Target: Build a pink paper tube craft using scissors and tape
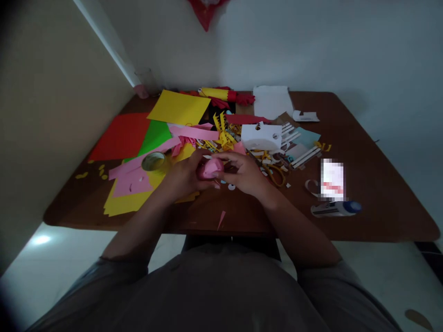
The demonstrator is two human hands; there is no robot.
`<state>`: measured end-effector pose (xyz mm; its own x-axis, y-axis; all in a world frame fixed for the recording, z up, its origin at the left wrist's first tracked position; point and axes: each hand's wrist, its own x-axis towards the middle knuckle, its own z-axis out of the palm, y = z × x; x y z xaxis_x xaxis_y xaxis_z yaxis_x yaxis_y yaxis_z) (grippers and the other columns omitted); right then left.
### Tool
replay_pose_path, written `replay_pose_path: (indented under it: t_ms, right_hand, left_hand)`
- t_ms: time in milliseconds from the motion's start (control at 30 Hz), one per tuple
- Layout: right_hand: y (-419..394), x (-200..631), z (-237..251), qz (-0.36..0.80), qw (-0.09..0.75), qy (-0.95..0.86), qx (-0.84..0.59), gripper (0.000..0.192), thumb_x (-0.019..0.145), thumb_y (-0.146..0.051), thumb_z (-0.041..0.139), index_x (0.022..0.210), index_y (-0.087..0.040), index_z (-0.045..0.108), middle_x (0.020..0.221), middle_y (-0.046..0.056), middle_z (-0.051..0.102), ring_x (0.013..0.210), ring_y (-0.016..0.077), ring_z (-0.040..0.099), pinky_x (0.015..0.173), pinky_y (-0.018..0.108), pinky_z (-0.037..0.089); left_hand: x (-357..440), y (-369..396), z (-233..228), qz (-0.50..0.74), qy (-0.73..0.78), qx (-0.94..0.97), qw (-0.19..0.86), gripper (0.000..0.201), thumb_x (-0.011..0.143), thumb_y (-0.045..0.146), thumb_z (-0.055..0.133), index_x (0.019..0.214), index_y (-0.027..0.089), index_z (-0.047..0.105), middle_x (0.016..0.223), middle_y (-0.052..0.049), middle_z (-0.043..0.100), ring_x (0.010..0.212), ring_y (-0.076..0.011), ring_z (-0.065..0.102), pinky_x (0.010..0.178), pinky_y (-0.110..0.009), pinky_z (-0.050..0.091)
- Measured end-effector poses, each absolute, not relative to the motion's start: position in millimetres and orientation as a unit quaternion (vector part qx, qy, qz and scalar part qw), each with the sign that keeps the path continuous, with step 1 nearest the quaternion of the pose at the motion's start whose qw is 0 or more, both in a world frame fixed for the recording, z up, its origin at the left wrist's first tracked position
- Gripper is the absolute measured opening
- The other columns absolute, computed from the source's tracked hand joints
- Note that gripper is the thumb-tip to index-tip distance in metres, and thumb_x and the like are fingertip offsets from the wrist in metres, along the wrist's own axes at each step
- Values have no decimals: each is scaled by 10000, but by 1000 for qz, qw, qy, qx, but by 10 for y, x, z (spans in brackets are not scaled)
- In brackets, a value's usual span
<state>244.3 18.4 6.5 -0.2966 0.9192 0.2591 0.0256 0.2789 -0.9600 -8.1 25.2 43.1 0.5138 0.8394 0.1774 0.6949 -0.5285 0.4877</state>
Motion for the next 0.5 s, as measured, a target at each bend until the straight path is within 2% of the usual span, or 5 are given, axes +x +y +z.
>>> replay_pose_path:
  t_ms: [133,267,333,400,500]
  right_hand:
    - [207,2567,131,493,443,-646,-377,544,845,-439,1050,1308,-281,813,1223,60,865,1013,227,833,836,330,705]
    - [193,2561,127,498,437,-657,-360,710,779,-443,1107,1404,-325,792,1436,70,824,1197,255,825,936,348,701]
    - [204,2526,98,484,449,-668,-344,619,795,-453,1105,1343,-317,849,1437,68,838,1238,261,819,1010,363,676]
    - [226,2502,73,467,458,-677,-337,483,829,-459,1090,1247,-310,900,1329,58,875,1194,255,829,1035,368,654]
    - [249,2495,70,446,472,-684,-332,423,829,-467,1095,1188,-319,928,1253,50,894,1146,257,839,1047,385,646]
  left_hand:
    - [-160,298,457,171,444,859,187,516,968,537,918,1377,276,742,1191,-78,889,1043,-334,857,771,-365,545]
    - [-135,314,460,152,456,870,108,444,937,428,947,1318,258,796,1244,-108,876,1090,-360,841,800,-393,545]
    - [-107,310,466,145,452,877,74,438,930,399,953,1312,247,801,1242,-119,867,1107,-368,830,841,-415,559]
    - [-92,304,478,146,445,882,52,415,942,398,944,1301,244,800,1234,-116,862,1139,-369,821,889,-434,568]
    - [-99,298,500,141,441,886,34,394,970,419,927,1302,251,797,1258,-112,857,1187,-368,810,949,-454,571]
